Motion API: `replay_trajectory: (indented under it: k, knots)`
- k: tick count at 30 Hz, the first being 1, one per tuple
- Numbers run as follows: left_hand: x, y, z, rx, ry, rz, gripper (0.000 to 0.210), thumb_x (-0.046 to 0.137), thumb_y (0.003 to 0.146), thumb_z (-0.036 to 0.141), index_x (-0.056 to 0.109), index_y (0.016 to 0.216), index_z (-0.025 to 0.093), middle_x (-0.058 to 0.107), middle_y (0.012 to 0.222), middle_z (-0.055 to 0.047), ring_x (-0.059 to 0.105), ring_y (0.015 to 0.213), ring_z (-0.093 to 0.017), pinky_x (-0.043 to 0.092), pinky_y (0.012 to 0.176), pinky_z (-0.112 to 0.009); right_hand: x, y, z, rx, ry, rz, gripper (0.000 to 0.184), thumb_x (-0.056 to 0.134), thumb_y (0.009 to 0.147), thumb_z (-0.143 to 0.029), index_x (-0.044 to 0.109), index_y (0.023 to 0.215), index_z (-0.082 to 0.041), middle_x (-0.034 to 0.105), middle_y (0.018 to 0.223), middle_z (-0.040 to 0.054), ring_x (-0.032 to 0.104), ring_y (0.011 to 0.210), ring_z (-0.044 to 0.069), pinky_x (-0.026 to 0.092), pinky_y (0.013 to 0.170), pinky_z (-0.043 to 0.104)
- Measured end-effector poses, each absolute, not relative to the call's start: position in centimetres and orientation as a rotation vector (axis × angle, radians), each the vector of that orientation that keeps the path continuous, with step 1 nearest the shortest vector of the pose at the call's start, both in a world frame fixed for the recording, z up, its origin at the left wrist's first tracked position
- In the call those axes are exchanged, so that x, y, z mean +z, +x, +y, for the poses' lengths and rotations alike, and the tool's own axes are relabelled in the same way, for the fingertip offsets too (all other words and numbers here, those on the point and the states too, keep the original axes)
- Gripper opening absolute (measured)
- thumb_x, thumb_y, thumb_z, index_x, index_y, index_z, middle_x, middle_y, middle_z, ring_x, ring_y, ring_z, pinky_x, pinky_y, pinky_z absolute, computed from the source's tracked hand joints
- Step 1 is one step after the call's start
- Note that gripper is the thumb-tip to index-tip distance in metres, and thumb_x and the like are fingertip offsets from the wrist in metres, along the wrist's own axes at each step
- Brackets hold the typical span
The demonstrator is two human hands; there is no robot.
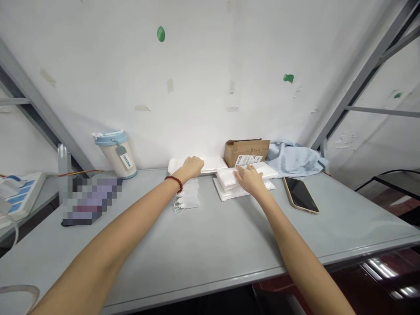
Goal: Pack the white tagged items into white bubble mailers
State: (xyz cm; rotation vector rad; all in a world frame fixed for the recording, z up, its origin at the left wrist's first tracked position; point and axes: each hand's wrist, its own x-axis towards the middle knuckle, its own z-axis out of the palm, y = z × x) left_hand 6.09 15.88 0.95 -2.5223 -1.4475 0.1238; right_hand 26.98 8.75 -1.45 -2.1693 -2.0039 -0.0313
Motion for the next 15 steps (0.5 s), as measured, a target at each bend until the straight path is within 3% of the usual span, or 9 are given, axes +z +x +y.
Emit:
replay_trajectory:
  k: [7, 15]
  knots:
    - [1.1, 4.9, 16.2, 0.025, -2.471, -1.298, 0.022, 0.048, 0.074, 0.002, 0.069, 0.079, 0.009, 0.067, 0.077, -0.018, 0.062, 0.074, -0.024, 0.039, 0.064, -0.031, -1.7, 27.1, 8.6, -0.036, -2.069, -1.969, 0.045, 0.031, 0.094, -0.041, 0.047, 0.131, -0.022, 0.048, 0.129, 0.0198, 0.036, 0.127, 0.032, 0.031, 0.095, 0.060]
    - [2.7, 3.5, 15.2, -0.226, -2.317, -1.132, 0.023, 0.041, 0.083, 0.004, 0.062, 0.090, 0.008, 0.063, 0.088, -0.017, 0.054, 0.088, -0.026, 0.037, 0.070, -0.034, -2.4, 25.8, 8.3, -0.370, -1.523, -1.985, 0.050, 0.042, 0.090, -0.034, 0.039, 0.137, -0.017, 0.037, 0.140, 0.0214, 0.032, 0.132, 0.032, 0.034, 0.098, 0.055]
